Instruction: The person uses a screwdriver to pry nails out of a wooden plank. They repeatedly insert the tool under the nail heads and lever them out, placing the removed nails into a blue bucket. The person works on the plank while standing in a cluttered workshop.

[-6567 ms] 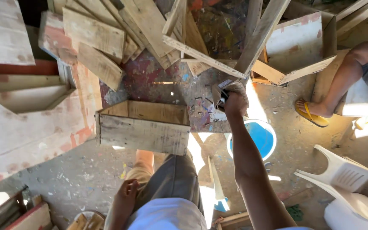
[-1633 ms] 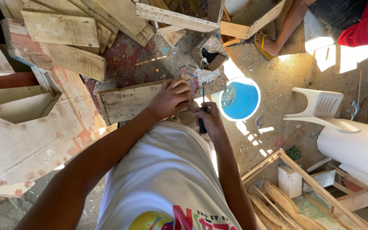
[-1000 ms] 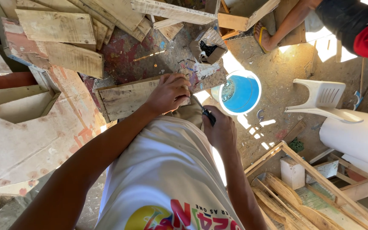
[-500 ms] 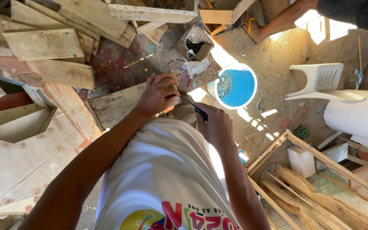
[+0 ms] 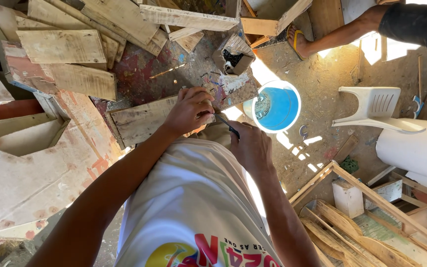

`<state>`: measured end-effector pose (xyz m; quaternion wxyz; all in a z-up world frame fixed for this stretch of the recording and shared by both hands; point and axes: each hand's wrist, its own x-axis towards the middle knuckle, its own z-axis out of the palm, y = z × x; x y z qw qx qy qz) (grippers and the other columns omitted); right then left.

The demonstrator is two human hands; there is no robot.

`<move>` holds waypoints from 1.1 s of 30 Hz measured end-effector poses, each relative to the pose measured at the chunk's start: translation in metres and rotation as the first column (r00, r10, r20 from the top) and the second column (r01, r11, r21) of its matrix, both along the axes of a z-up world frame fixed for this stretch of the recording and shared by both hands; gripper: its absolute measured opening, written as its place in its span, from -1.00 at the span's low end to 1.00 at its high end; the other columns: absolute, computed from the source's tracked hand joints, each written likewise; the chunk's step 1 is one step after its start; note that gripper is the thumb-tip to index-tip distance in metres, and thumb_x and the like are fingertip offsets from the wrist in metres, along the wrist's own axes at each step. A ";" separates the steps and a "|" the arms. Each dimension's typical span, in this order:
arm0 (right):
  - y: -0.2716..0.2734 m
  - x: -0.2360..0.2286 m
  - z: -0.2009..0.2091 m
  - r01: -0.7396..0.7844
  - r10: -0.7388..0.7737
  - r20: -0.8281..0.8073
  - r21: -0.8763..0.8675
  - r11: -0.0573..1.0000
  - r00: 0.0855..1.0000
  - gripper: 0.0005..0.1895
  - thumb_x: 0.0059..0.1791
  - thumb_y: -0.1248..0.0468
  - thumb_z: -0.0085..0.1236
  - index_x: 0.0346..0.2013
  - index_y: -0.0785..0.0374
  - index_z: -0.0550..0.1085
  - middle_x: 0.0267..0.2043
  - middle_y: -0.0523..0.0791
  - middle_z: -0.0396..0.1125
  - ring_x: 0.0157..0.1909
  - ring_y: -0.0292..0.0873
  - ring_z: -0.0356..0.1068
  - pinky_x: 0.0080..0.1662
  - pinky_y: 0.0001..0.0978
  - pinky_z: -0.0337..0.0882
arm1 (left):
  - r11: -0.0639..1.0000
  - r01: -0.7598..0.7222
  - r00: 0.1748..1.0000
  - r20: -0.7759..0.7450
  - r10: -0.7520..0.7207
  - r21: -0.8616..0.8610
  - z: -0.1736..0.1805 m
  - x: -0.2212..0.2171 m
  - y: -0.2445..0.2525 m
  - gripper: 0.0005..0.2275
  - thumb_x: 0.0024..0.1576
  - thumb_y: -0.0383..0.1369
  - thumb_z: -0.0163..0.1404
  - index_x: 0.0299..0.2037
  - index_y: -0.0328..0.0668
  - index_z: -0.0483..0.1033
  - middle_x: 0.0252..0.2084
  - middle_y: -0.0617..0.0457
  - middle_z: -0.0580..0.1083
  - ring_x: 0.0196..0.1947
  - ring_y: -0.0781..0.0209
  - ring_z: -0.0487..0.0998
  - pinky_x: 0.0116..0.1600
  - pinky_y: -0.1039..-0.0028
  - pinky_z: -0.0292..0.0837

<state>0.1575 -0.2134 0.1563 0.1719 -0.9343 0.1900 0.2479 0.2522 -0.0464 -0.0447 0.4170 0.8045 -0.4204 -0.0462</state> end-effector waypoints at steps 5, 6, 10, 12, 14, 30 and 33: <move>0.001 -0.001 -0.007 -0.062 0.062 0.015 -0.027 0.998 0.998 -0.64 -0.01 0.23 0.09 0.06 -0.17 0.57 -0.12 -0.14 0.53 -0.11 0.15 0.56 -0.12 0.10 0.59 | 1.000 -0.011 0.999 -0.047 0.010 -0.017 0.001 -0.002 -0.001 -0.94 0.12 -0.33 0.26 -0.29 0.06 0.64 0.03 0.15 0.51 0.34 0.09 0.32 0.27 0.10 0.07; 0.002 0.000 -0.007 -0.075 0.077 0.028 -0.045 0.996 0.997 -0.65 -0.01 0.22 0.10 0.05 -0.17 0.57 -0.13 -0.14 0.53 -0.13 0.15 0.56 -0.14 0.09 0.59 | 1.000 -0.013 0.999 -0.051 0.012 -0.018 0.000 0.000 -0.001 -0.94 0.12 -0.34 0.26 -0.28 0.06 0.65 0.03 0.14 0.51 0.34 0.09 0.32 0.27 0.09 0.07; 0.007 0.003 -0.005 -0.189 0.189 -0.014 -0.107 0.976 0.982 -0.62 0.01 0.29 0.06 0.08 -0.12 0.58 -0.09 -0.12 0.53 -0.11 0.10 0.57 -0.12 -0.05 0.61 | 1.000 0.013 1.000 -0.024 -0.013 -0.004 0.000 0.000 0.000 -0.96 0.15 -0.31 0.25 -0.28 0.09 0.64 0.05 0.16 0.50 0.36 0.12 0.30 0.27 0.12 0.05; 0.009 0.006 -0.008 -0.317 0.316 -0.038 -0.192 0.929 0.948 -0.63 -0.01 0.36 0.08 0.04 -0.06 0.59 -0.15 -0.08 0.53 -0.15 0.10 0.58 -0.15 -0.03 0.61 | 1.000 0.014 1.000 -0.005 -0.014 0.008 0.000 0.001 0.000 -0.95 0.14 -0.31 0.25 -0.28 0.08 0.64 0.06 0.16 0.49 0.37 0.11 0.29 0.26 0.13 0.06; 0.007 0.011 -0.015 -0.336 0.330 -0.066 -0.132 0.932 0.942 -0.63 -0.02 0.36 0.05 0.05 0.02 0.57 -0.16 -0.03 0.51 -0.18 0.14 0.58 -0.19 0.00 0.61 | 1.000 0.018 1.000 -0.023 -0.018 0.010 0.008 0.000 0.000 -0.96 0.15 -0.33 0.24 -0.27 0.07 0.65 0.07 0.13 0.49 0.37 0.08 0.29 0.26 0.10 0.07; -0.022 0.041 0.018 -0.471 0.437 0.262 0.080 0.879 0.860 -0.82 0.04 0.38 0.07 -0.07 0.21 0.36 -0.19 -0.02 0.34 -0.34 0.28 0.52 -0.33 0.11 0.56 | 0.999 0.018 1.000 0.007 -0.019 0.045 -0.013 0.001 -0.002 -0.95 0.16 -0.27 0.22 -0.27 0.13 0.60 0.09 0.19 0.48 0.38 0.11 0.27 0.26 0.06 0.07; -0.018 0.041 0.025 -0.565 0.569 0.213 -0.086 0.820 0.794 -0.85 0.10 0.33 0.03 -0.04 0.22 0.36 -0.17 -0.03 0.31 -0.35 0.22 0.53 -0.33 0.08 0.60 | 0.996 0.038 0.998 -0.051 -0.034 0.076 -0.011 0.003 -0.002 -0.95 0.17 -0.28 0.19 -0.27 0.14 0.58 0.13 0.22 0.46 0.41 0.14 0.23 0.30 0.04 0.05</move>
